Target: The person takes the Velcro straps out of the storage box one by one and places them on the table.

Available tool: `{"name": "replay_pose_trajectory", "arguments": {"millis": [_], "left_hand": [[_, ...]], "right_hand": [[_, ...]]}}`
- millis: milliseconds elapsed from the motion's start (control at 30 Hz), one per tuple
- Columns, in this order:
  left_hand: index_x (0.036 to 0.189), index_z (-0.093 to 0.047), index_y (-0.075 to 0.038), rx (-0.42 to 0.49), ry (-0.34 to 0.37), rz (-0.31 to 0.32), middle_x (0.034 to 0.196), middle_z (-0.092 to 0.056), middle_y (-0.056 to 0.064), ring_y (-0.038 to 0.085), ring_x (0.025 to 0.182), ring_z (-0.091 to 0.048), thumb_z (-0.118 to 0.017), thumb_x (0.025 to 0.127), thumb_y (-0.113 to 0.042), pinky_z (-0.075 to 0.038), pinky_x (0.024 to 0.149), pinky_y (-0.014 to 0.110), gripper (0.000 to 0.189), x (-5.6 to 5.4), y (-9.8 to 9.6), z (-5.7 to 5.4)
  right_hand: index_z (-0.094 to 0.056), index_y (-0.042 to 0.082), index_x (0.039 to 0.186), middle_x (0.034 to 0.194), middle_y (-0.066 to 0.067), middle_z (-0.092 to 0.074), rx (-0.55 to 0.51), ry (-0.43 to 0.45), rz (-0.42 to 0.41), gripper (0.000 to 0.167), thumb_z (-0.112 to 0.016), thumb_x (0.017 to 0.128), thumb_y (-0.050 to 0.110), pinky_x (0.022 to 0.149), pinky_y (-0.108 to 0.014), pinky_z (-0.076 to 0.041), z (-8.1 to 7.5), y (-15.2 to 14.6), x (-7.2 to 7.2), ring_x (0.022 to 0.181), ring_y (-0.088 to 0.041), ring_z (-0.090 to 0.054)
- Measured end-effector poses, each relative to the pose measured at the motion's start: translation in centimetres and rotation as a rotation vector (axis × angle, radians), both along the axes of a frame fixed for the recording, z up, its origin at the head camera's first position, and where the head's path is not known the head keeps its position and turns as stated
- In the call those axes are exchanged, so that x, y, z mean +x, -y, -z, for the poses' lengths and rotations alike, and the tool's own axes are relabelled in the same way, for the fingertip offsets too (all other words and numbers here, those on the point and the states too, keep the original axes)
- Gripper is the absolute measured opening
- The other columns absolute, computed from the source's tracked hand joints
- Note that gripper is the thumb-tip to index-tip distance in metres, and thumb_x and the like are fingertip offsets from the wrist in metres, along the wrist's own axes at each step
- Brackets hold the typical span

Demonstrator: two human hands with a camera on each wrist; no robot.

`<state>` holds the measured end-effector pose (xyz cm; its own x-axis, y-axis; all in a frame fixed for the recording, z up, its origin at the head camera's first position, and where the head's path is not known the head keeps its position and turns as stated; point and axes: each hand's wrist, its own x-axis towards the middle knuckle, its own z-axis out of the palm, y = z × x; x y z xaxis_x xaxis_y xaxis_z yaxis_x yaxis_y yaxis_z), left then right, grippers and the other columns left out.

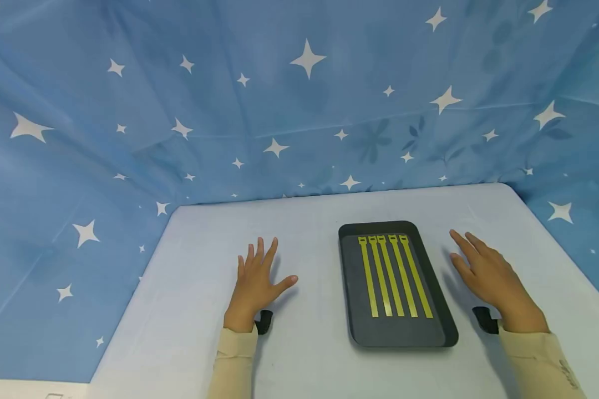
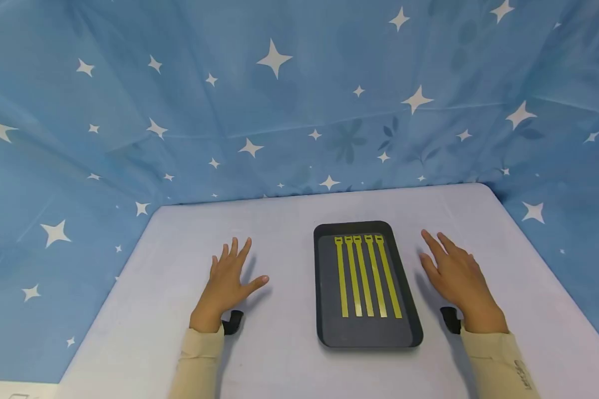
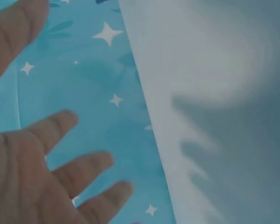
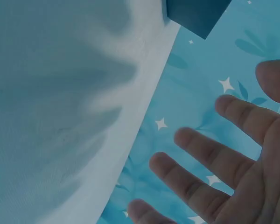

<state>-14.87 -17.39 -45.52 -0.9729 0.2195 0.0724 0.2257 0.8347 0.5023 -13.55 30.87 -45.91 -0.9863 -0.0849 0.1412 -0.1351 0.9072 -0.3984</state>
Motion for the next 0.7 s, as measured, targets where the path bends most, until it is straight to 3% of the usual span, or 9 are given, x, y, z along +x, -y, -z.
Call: {"name": "replay_pose_trajectory", "arguments": {"millis": [333,533,700], "left_hand": [[0.163,-0.052,-0.016,0.110,0.048,0.193,0.173,-0.031,0.023,0.047,0.157,-0.036,-0.089,0.092,-0.040,-0.024,0.127,0.071,0.083,-1.6,-0.9,-2.1],[0.152,-0.063,-0.008,0.270,0.059,0.348,0.159,-0.057,0.014,0.035,0.149,-0.051,-0.089,0.093,-0.022,-0.042,0.123,0.056,0.066,-3.3,-2.2,-2.7],[0.141,-0.072,-0.006,0.371,0.084,0.421,0.144,-0.069,0.007,0.032,0.138,-0.060,-0.089,0.093,-0.016,-0.046,0.120,0.056,0.053,-4.5,-3.3,-2.5]], "right_hand": [[-0.046,-0.010,0.155,0.150,-0.045,-0.047,-0.018,0.113,-0.051,0.051,-0.051,0.116,0.021,0.109,-0.081,-0.039,-0.7,0.2,-0.4,0.134,-0.066,-0.046],[-0.055,-0.013,0.147,0.144,-0.044,-0.054,-0.007,0.172,-0.044,0.046,-0.056,0.114,0.019,0.106,-0.078,-0.045,-1.0,0.5,-0.6,0.130,-0.064,-0.054],[-0.060,-0.013,0.142,0.122,-0.037,-0.069,-0.014,0.172,-0.054,0.042,-0.056,0.113,0.017,0.090,-0.070,-0.055,-1.0,0.9,-0.5,0.101,-0.048,-0.068]]}}
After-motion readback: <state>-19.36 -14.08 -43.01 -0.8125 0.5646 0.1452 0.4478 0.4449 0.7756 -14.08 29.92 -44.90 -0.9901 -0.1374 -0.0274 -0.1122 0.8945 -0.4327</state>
